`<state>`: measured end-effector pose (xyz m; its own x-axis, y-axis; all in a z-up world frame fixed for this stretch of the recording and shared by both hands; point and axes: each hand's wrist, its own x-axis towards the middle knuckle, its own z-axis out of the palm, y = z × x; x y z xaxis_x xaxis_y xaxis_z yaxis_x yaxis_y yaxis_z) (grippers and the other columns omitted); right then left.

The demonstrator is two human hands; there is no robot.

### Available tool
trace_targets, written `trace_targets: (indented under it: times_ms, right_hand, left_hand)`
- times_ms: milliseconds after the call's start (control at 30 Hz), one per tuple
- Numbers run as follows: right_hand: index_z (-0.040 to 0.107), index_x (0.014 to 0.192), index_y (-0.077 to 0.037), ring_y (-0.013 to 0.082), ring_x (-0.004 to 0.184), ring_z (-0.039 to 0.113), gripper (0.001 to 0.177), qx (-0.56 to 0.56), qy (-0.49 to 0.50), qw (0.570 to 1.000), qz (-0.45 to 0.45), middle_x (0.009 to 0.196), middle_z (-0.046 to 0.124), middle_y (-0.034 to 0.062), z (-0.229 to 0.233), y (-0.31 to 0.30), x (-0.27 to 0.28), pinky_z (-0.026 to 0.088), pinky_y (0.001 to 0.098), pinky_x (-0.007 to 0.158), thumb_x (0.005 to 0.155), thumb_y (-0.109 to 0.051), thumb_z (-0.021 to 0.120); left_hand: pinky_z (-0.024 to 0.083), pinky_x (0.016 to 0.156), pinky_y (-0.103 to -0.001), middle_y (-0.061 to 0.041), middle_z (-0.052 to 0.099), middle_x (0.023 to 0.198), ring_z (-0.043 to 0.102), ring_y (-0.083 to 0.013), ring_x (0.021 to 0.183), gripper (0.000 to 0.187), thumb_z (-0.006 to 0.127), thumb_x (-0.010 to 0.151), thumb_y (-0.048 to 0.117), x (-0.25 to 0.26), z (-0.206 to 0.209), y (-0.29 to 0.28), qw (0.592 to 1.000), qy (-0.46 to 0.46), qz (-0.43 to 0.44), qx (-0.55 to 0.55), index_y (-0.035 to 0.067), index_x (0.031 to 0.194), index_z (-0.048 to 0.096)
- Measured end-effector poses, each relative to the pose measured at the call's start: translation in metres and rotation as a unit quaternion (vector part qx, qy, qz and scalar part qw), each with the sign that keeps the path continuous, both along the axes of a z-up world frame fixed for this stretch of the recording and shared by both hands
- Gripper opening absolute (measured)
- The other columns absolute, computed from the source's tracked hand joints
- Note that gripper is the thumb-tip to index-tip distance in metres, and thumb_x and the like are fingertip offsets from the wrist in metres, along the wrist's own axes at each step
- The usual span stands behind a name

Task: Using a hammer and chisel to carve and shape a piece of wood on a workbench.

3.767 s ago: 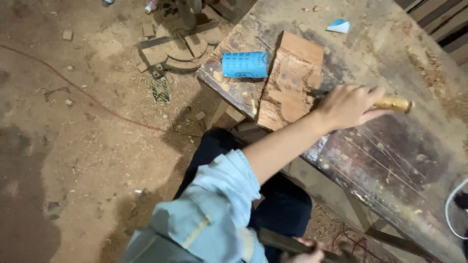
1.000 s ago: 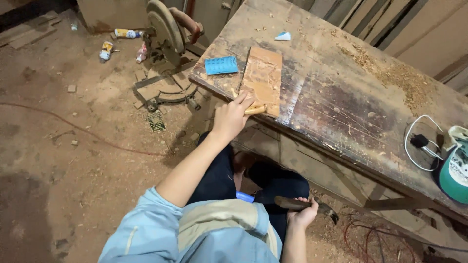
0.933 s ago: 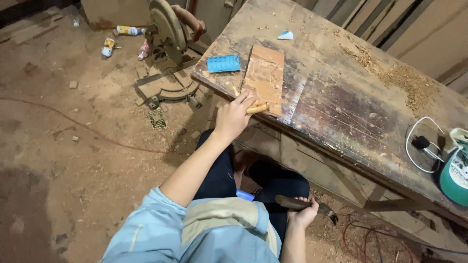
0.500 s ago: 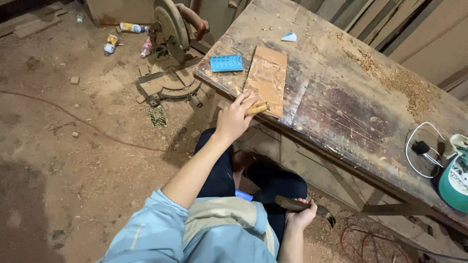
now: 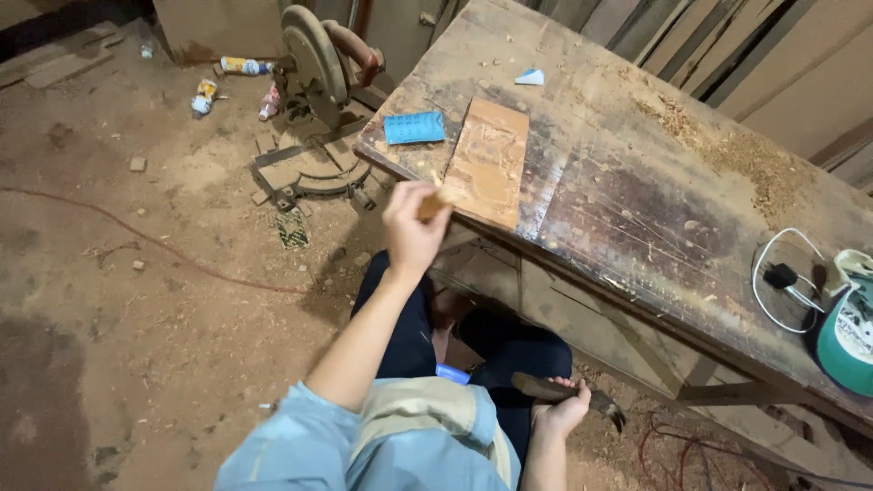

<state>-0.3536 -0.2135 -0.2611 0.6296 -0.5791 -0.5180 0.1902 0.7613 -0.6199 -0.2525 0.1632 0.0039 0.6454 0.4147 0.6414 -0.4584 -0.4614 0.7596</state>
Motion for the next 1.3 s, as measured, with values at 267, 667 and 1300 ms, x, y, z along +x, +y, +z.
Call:
trace_targets:
  times_ms: [267,667,1300]
  right_hand:
    - [0.051,0.081,-0.022,0.0114,0.065,0.056,0.02,0.009,0.001,1.0,-0.01,0.071,0.052,-0.0056,0.0,0.003,-0.001,0.05,0.0292,0.068,0.1,-0.027,0.054]
    - [0.049,0.079,-0.019,0.0117,0.063,0.054,0.022,0.041,0.006,0.999,-0.021,0.069,0.049,-0.0043,0.006,0.006,-0.004,0.048,0.0279,0.065,0.096,-0.028,0.061]
    - [0.05,0.078,-0.02,0.0112,0.063,0.055,0.024,0.022,0.011,1.0,-0.012,0.067,0.05,-0.0055,0.003,0.003,-0.002,0.047,0.0292,0.068,0.098,-0.03,0.058]
  left_hand:
    - [0.046,0.067,-0.026,0.001,0.063,0.049,0.059,-0.009,0.05,0.058,0.059,0.083,0.063,-0.008,0.029,-0.002,0.943,0.307,-0.053,-0.114,0.016,0.051,0.052]
    - [0.046,0.054,-0.023,0.003,0.067,0.053,0.056,-0.004,0.048,0.05,0.061,0.086,0.058,-0.001,0.052,0.006,0.889,0.44,-0.066,-0.105,0.016,0.059,0.068]
    - [0.054,0.049,-0.022,-0.001,0.076,0.084,0.068,-0.0084,0.063,0.031,0.081,0.081,0.017,0.063,0.054,-0.009,0.957,0.015,-0.096,0.274,0.011,0.11,0.071]
